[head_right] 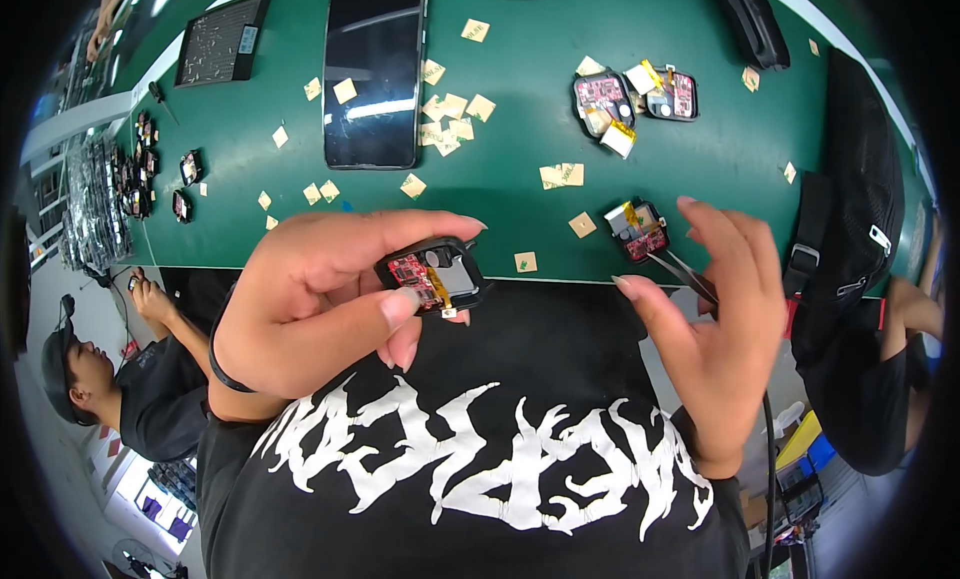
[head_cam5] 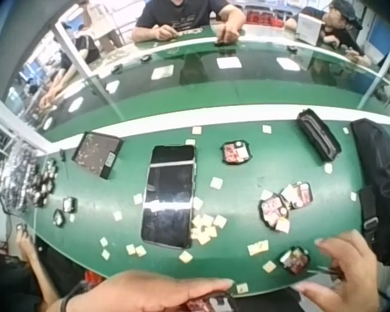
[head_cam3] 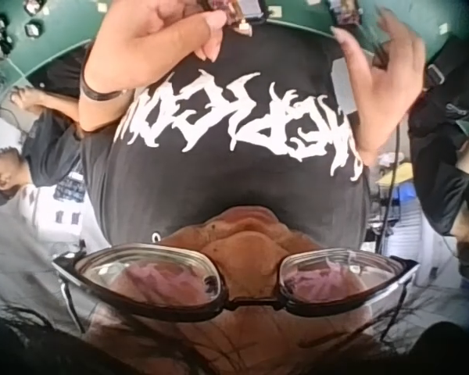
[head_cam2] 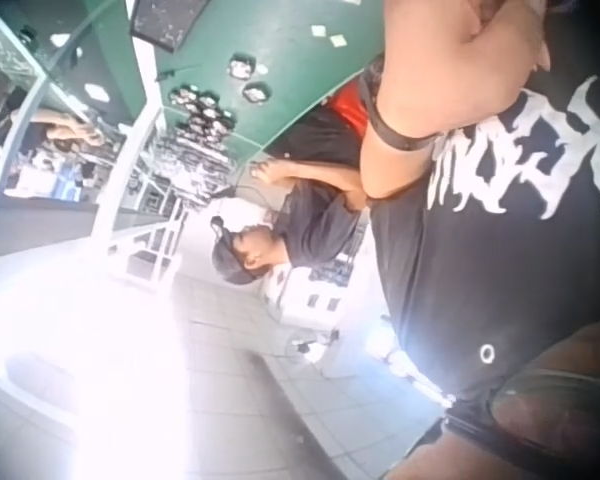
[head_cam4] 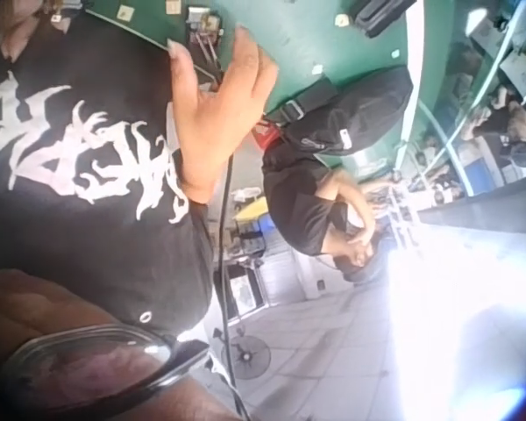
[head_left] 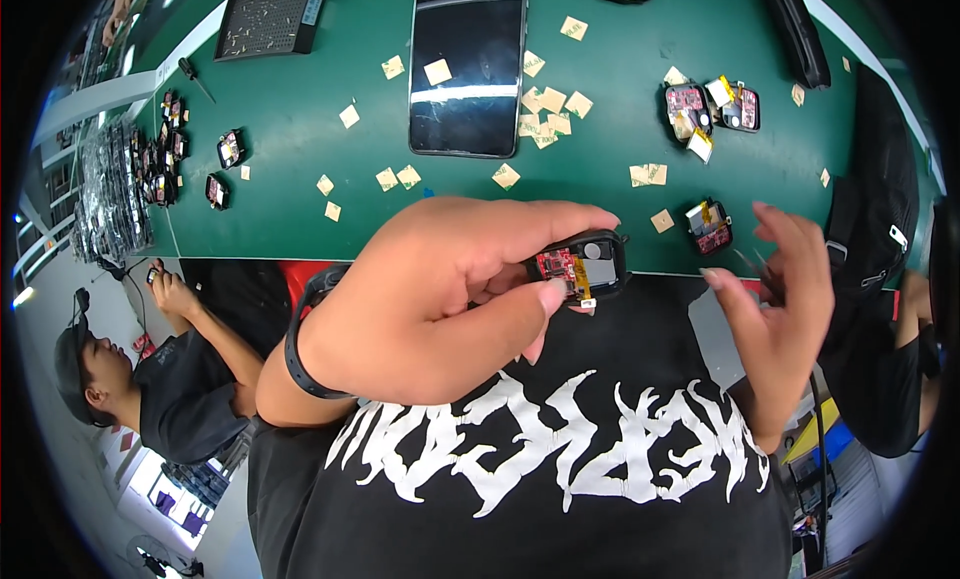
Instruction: Assembling small electronic modules at a factory workstation.
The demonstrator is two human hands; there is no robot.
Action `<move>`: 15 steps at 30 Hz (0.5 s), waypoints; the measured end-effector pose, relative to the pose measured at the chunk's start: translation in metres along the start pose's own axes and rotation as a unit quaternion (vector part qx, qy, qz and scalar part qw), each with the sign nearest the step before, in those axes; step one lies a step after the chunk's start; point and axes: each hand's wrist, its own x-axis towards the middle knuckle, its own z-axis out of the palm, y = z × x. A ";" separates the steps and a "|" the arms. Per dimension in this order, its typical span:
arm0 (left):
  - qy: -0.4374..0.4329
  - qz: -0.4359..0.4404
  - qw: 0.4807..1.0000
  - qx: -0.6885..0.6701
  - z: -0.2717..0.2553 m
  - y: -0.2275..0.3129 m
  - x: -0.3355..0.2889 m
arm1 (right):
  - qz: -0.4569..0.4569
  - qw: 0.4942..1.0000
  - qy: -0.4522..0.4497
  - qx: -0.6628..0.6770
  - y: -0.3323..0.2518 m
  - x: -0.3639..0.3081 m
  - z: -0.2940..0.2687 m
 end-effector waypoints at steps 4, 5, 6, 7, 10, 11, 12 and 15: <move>-0.014 0.073 0.990 0.117 -0.009 -0.002 -0.009 | -0.029 0.998 -0.016 -0.053 0.016 -0.001 0.028; -0.006 0.092 0.983 0.159 -0.008 -0.001 -0.012 | -0.038 0.998 -0.015 -0.051 0.018 -0.002 0.032; 0.020 0.096 0.980 0.173 -0.007 -0.002 -0.012 | -0.050 0.997 -0.005 -0.064 0.021 -0.002 0.035; 0.034 0.098 0.978 0.180 -0.008 -0.006 -0.014 | -0.065 0.995 0.006 -0.072 0.021 -0.001 0.037; 0.194 0.117 0.954 0.194 -0.017 -0.022 -0.023 | -0.099 0.994 0.028 -0.040 0.023 0.003 0.039; 0.213 0.117 0.948 0.206 -0.029 -0.034 -0.028 | -0.116 0.992 0.034 -0.041 0.023 0.005 0.039; 0.329 0.168 0.900 0.230 -0.043 -0.053 -0.034 | -0.126 0.991 0.035 -0.031 0.032 0.005 0.040; 0.505 0.160 0.809 0.256 -0.087 -0.084 -0.052 | -0.099 0.994 0.040 -0.002 0.030 0.006 0.036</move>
